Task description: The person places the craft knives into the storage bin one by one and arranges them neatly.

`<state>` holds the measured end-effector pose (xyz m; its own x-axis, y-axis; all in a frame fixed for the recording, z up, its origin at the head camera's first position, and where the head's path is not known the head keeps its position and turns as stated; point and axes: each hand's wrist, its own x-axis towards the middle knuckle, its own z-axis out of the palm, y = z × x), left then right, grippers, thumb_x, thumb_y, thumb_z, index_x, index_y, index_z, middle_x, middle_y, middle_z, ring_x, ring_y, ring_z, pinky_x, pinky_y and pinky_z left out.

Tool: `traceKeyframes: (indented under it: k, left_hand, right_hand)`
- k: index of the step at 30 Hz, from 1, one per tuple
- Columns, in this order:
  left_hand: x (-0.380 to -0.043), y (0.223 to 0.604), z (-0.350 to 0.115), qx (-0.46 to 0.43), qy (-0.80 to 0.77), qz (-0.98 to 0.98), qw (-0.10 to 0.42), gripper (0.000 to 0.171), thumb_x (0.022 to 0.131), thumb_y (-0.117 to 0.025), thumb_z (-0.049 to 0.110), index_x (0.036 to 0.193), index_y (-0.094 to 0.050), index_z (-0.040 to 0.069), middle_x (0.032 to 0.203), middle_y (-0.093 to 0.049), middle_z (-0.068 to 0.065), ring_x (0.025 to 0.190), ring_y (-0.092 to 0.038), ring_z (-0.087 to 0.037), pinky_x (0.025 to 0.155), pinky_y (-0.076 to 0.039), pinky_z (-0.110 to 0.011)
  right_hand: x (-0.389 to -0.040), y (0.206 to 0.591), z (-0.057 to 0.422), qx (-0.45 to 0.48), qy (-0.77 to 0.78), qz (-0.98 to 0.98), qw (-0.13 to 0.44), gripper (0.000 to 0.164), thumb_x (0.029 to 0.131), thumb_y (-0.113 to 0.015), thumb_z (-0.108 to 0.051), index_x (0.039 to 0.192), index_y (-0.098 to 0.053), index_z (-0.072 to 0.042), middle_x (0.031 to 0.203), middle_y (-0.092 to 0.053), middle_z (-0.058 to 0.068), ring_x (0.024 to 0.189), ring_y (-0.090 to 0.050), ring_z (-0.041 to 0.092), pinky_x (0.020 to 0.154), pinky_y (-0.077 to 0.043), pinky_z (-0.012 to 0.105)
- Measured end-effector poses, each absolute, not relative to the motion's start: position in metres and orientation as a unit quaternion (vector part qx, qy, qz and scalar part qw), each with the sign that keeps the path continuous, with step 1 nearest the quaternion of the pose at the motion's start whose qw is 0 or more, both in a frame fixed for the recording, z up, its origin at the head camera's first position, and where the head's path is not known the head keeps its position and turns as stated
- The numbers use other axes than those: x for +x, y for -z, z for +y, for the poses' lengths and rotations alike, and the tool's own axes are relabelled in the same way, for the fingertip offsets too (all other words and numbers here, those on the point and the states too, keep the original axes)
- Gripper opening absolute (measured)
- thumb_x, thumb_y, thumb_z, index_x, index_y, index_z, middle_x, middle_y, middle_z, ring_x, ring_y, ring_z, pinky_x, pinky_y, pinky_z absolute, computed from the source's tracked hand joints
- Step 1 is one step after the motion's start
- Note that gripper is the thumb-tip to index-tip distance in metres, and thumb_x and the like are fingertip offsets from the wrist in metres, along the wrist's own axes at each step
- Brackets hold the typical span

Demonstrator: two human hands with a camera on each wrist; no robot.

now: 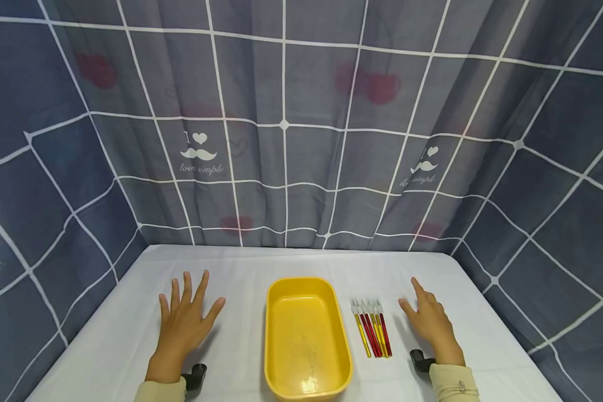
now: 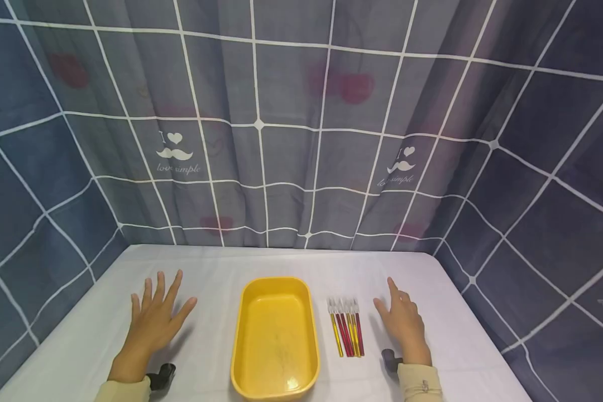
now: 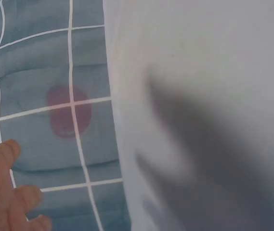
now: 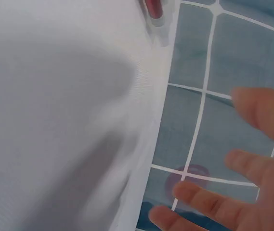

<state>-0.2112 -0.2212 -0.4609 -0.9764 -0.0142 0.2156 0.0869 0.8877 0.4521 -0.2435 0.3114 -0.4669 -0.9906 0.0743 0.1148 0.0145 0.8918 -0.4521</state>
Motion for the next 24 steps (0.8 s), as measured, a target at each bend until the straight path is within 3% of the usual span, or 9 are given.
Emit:
traceKeyframes:
  k: [7, 12, 15, 20, 24]
  left_hand:
    - [-0.216, 0.463, -0.215, -0.028, 0.285, -0.957, 0.054, 0.088, 0.111, -0.049, 0.059, 0.173, -0.02, 0.004, 0.173, -0.002, -0.039, 0.155, -0.008, -0.066, 0.119, -0.01, -0.082]
    - [-0.219, 0.463, -0.209, -0.045, 0.348, -0.936, 0.013, 0.09, 0.109, -0.057, 0.055, 0.174, -0.017, 0.007, 0.175, 0.0, -0.036, 0.154, -0.012, -0.067, 0.116, -0.009, -0.087]
    - [-0.222, 0.464, -0.204, -0.072, 0.382, -0.921, 0.001, 0.088, 0.108, -0.062, 0.05, 0.174, -0.019, 0.01, 0.176, -0.009, -0.032, 0.156, -0.016, -0.062, 0.118, -0.012, -0.084]
    - [-0.225, 0.468, -0.198, -0.103, 0.442, -0.891, -0.015, 0.085, 0.105, -0.071, 0.043, 0.174, -0.028, 0.017, 0.175, -0.026, -0.024, 0.155, -0.033, -0.054, 0.118, -0.031, -0.076]
    - [-0.228, 0.473, -0.194, -0.109, 0.474, -0.874, -0.015, 0.082, 0.103, -0.075, 0.037, 0.171, -0.035, 0.017, 0.172, -0.033, -0.024, 0.149, -0.045, -0.05, 0.117, -0.041, -0.067]
  right_hand:
    - [-0.242, 0.464, 0.318, 0.001, -0.276, -0.96, 0.04, 0.071, 0.109, -0.064, -0.028, 0.163, -0.033, 0.006, 0.138, -0.058, 0.042, 0.126, -0.058, 0.062, 0.101, -0.047, 0.073]
    - [-0.242, 0.465, 0.321, 0.016, -0.308, -0.951, 0.02, 0.066, 0.107, -0.066, -0.024, 0.16, -0.04, 0.006, 0.128, -0.066, 0.034, 0.118, -0.066, 0.053, 0.097, -0.053, 0.066]
    - [-0.244, 0.466, 0.322, 0.036, -0.313, -0.949, 0.019, 0.062, 0.106, -0.069, -0.021, 0.156, -0.045, 0.007, 0.119, -0.071, 0.027, 0.111, -0.07, 0.047, 0.093, -0.056, 0.061]
    - [-0.251, 0.471, 0.321, 0.076, -0.317, -0.945, 0.011, 0.057, 0.103, -0.073, -0.018, 0.151, -0.053, 0.006, 0.107, -0.072, 0.01, 0.098, -0.071, 0.029, 0.083, -0.057, 0.047]
    - [-0.257, 0.475, 0.318, 0.096, -0.321, -0.942, 0.009, 0.052, 0.101, -0.075, -0.015, 0.146, -0.059, 0.005, 0.102, -0.071, 0.007, 0.092, -0.069, 0.023, 0.08, -0.056, 0.042]
